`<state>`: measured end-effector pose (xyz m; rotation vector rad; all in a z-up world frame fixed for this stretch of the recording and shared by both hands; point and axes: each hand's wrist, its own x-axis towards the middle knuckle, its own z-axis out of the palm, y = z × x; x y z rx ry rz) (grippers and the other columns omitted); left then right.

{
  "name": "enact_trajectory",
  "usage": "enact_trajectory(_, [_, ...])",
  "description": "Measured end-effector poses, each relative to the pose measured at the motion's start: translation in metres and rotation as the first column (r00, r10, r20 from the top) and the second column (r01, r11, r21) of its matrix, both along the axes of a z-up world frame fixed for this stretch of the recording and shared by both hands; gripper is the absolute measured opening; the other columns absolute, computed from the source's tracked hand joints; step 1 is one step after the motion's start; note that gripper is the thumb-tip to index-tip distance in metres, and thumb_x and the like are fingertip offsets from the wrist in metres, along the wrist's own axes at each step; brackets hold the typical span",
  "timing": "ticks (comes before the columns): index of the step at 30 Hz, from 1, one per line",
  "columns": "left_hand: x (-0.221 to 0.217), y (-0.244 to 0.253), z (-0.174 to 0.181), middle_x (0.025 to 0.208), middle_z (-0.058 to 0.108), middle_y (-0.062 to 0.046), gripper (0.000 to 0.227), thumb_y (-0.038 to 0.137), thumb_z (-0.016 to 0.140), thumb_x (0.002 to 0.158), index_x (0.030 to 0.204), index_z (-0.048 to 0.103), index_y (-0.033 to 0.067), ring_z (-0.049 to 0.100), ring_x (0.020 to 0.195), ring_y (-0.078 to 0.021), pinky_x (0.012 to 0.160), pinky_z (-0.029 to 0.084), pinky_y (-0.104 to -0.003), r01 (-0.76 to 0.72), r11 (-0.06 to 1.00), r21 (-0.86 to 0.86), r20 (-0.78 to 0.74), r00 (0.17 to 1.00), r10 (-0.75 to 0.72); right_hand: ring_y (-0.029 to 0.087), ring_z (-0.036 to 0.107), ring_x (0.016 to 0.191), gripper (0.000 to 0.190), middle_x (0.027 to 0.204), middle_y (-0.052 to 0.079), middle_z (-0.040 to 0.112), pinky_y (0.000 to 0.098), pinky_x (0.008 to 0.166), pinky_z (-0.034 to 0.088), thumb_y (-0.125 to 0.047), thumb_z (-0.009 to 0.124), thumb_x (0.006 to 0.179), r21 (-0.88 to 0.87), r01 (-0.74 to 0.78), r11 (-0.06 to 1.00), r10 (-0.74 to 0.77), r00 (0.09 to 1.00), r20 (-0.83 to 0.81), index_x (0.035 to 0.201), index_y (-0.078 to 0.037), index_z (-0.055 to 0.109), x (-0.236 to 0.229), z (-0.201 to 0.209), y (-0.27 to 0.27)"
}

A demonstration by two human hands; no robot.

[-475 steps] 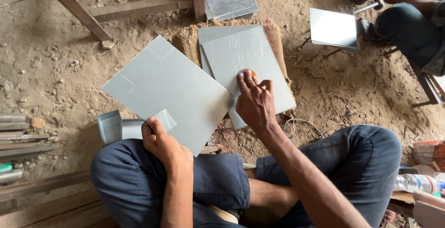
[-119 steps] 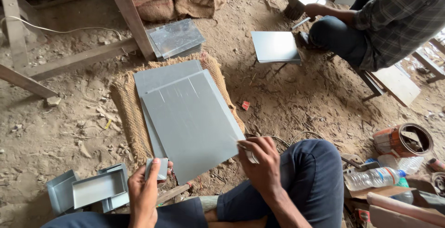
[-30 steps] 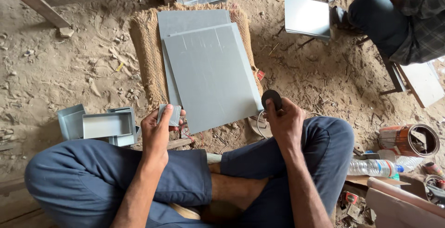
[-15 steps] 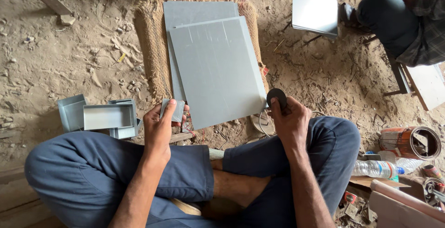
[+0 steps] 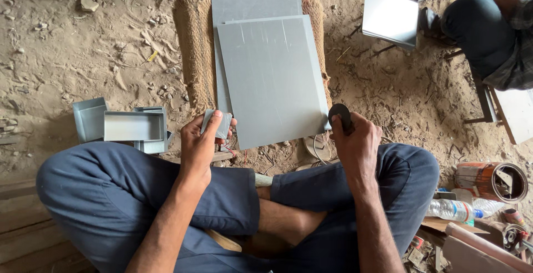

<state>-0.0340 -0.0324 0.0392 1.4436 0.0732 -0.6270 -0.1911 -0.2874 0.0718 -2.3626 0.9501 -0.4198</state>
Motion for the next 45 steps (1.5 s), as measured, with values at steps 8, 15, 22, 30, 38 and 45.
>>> enact_trajectory(8, [-0.003,0.000,-0.006,0.087,0.078,-0.004,0.026,0.026,0.060,0.103,0.099,0.077,0.0062,0.066,0.069,-0.0079,0.059,0.049,-0.023,0.005,1.000,-0.027,0.052,0.999,-0.004,0.024,0.063,0.047,0.026,0.064,0.015,0.070,0.0366,0.055,0.049,-0.018,0.073,0.100,-0.190,-0.122,0.974,0.123,0.992,-0.009,0.082,0.001,0.073,0.030,0.003,-0.019])
enact_trajectory(15, [-0.001,0.010,-0.006,0.087,0.078,-0.004,0.025,0.025,0.060,0.102,0.099,0.077,0.0067,0.067,0.069,-0.0080,0.058,0.049,-0.024,-0.058,0.998,-0.011,0.029,0.998,0.058,0.014,0.075,0.064,0.020,0.074,0.010,0.073,0.0303,0.052,0.058,-0.015,0.070,0.103,0.022,0.002,1.000,-0.010,0.929,0.370,0.094,0.003,0.072,0.006,0.009,-0.032])
enact_trajectory(22, [0.000,0.002,-0.009,0.087,0.078,-0.006,0.028,0.025,0.060,0.104,0.098,0.077,0.0046,0.066,0.069,-0.0099,0.059,0.048,-0.026,-0.028,0.999,0.046,0.061,0.998,0.025,0.013,0.075,0.064,0.017,0.075,0.010,0.075,0.0272,0.051,0.057,-0.014,0.071,0.099,0.125,-0.001,0.992,-0.036,0.957,0.289,0.092,0.002,0.071,-0.020,-0.016,-0.009])
enact_trajectory(30, [0.000,0.005,-0.010,0.088,0.078,-0.005,0.025,0.025,0.060,0.103,0.099,0.076,0.0065,0.068,0.071,-0.0092,0.060,0.050,-0.025,-0.030,0.999,0.016,0.061,0.998,0.029,0.017,0.071,0.055,0.028,0.067,0.014,0.074,0.0313,0.052,0.053,-0.015,0.073,0.098,0.000,-0.021,1.000,0.021,0.993,0.112,0.077,0.002,0.067,-0.010,-0.016,-0.005])
enact_trajectory(38, [0.002,0.002,-0.009,0.088,0.078,-0.004,0.026,0.026,0.059,0.103,0.099,0.076,0.0072,0.067,0.070,-0.0078,0.060,0.050,-0.024,-0.017,1.000,0.004,0.051,0.999,0.017,0.015,0.075,0.059,0.029,0.067,0.012,0.074,0.0287,0.053,0.056,-0.018,0.070,0.099,0.050,-0.050,0.997,0.047,0.997,0.063,0.079,0.002,0.068,-0.002,-0.006,-0.006])
enact_trajectory(45, [0.002,0.000,-0.010,0.087,0.078,-0.005,0.025,0.025,0.060,0.103,0.099,0.077,0.0071,0.066,0.070,-0.0073,0.059,0.050,-0.024,-0.015,1.000,-0.018,0.040,0.999,0.015,0.019,0.071,0.051,0.020,0.062,0.013,0.074,0.0349,0.055,0.056,-0.020,0.074,0.088,-0.030,-0.248,0.968,0.240,0.958,-0.155,0.086,-0.001,0.079,0.023,0.008,-0.047])
